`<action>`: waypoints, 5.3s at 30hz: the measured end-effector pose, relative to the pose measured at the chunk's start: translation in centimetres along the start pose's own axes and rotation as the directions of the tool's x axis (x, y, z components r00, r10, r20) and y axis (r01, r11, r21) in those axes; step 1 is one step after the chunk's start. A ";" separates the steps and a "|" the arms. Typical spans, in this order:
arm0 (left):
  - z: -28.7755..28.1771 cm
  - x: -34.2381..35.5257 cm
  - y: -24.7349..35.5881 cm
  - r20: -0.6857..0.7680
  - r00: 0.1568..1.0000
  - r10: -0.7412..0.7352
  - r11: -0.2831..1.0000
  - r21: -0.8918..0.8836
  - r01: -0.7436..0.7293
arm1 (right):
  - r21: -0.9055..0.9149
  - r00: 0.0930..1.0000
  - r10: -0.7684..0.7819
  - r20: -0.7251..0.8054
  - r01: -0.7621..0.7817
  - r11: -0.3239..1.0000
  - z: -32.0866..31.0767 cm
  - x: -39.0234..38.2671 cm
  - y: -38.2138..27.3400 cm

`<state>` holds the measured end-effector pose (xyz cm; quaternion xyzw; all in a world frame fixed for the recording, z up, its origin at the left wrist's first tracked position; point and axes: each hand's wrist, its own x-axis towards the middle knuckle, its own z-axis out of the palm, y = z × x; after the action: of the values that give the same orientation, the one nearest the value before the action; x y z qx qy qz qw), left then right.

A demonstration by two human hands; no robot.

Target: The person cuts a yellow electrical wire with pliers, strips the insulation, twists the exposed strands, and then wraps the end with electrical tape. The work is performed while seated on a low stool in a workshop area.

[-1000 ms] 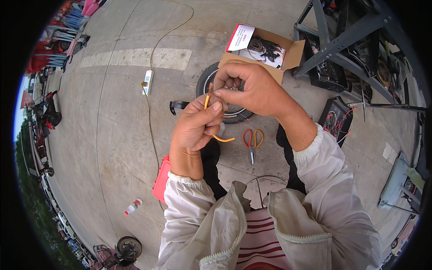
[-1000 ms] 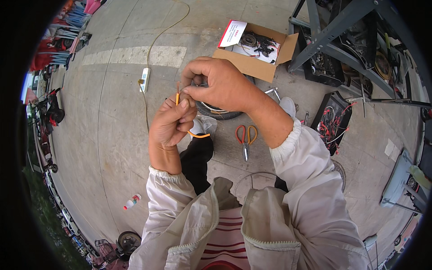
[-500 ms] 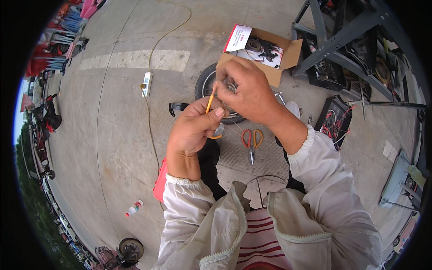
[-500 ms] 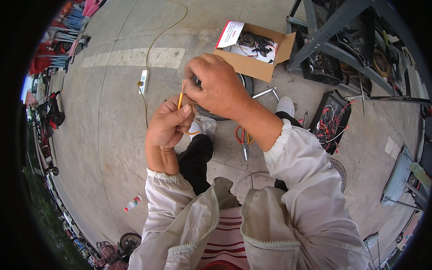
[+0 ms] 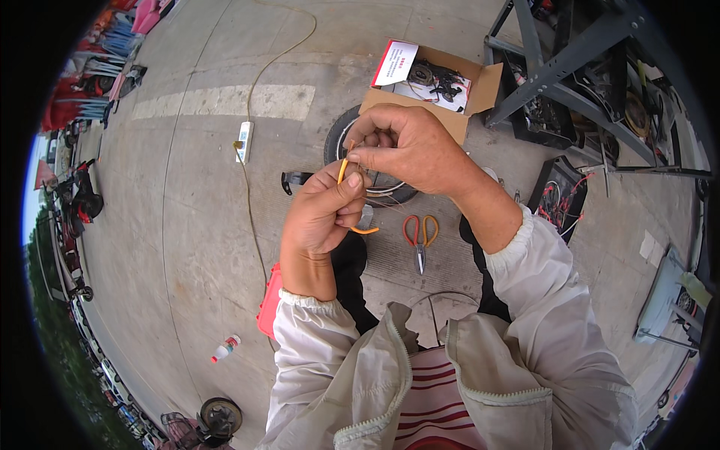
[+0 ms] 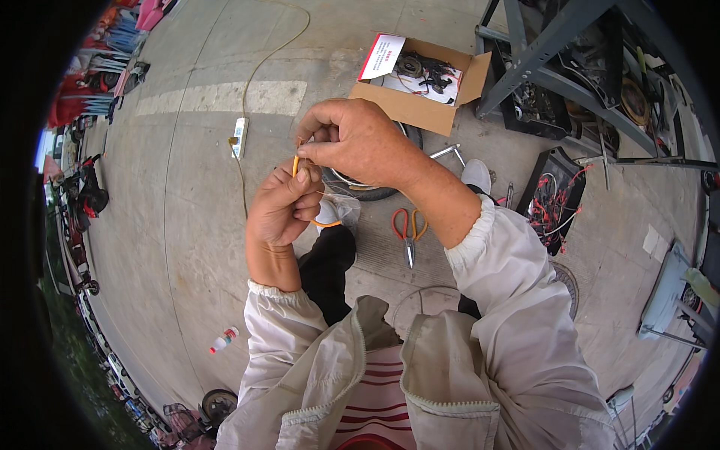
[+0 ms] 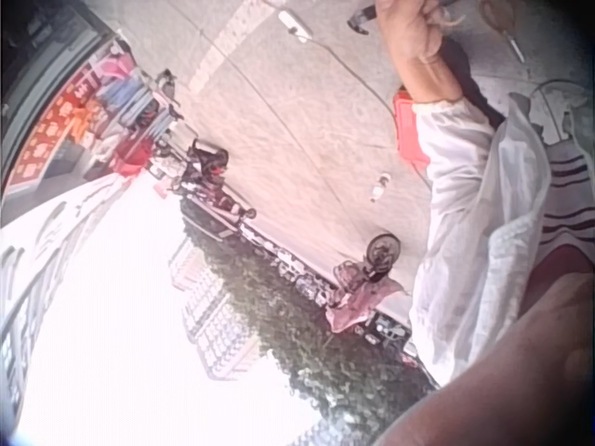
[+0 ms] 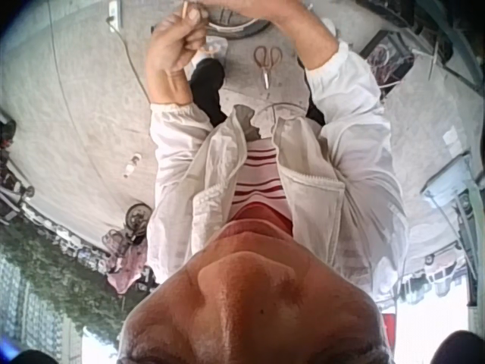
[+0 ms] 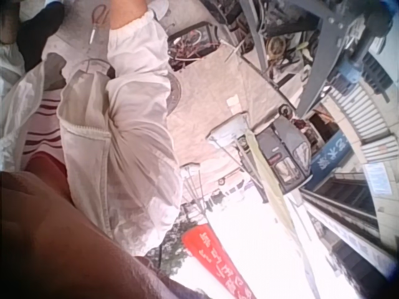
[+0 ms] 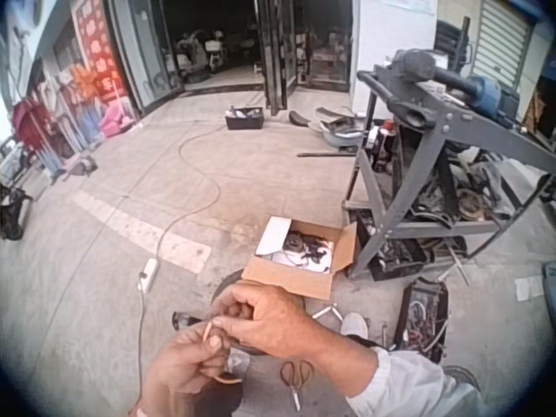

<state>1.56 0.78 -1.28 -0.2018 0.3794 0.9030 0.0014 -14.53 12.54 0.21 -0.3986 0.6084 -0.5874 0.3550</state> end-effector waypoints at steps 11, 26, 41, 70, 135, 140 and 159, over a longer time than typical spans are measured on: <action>0.4 0.0 0.0 -0.096 0.995 0.024 0.992 0.126 -0.012 | -0.110 0.997 -0.041 -0.066 0.034 0.993 0.4 -0.2 0.6; 1.4 -1.2 0.7 -0.071 0.997 -0.001 0.844 0.535 0.039 | -0.230 0.841 -0.252 -0.479 0.157 0.961 1.4 0.4 1.5; 0.6 0.3 -0.7 -0.223 0.902 0.371 0.702 0.702 -0.115 | -0.372 0.946 -0.293 -0.136 0.226 0.901 0.9 -0.1 0.6; 2.1 0.8 -1.2 -0.099 0.742 0.663 -0.265 0.896 0.356 | -0.613 0.966 -0.253 -0.058 0.166 0.772 2.5 -0.9 1.7; 0.0 -0.2 0.3 -0.083 0.996 0.042 0.995 -0.088 -0.049 | -0.623 0.854 -0.515 -0.076 0.363 0.693 1.6 -1.2 1.0; 0.0 -0.1 0.1 -0.070 0.998 0.006 0.998 -0.063 -0.010 | -0.593 0.832 -0.542 -0.119 0.378 0.711 1.8 -1.0 1.2; 0.2 0.0 0.0 -0.105 0.994 -0.008 1.000 -0.005 0.008 | -0.585 0.858 -0.504 -0.100 0.359 0.727 1.5 -1.1 1.1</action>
<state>1.52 0.95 -1.13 -0.2504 0.3759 0.8921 -0.0153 -12.76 12.87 -0.98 -0.5362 0.6793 -0.5011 -0.0017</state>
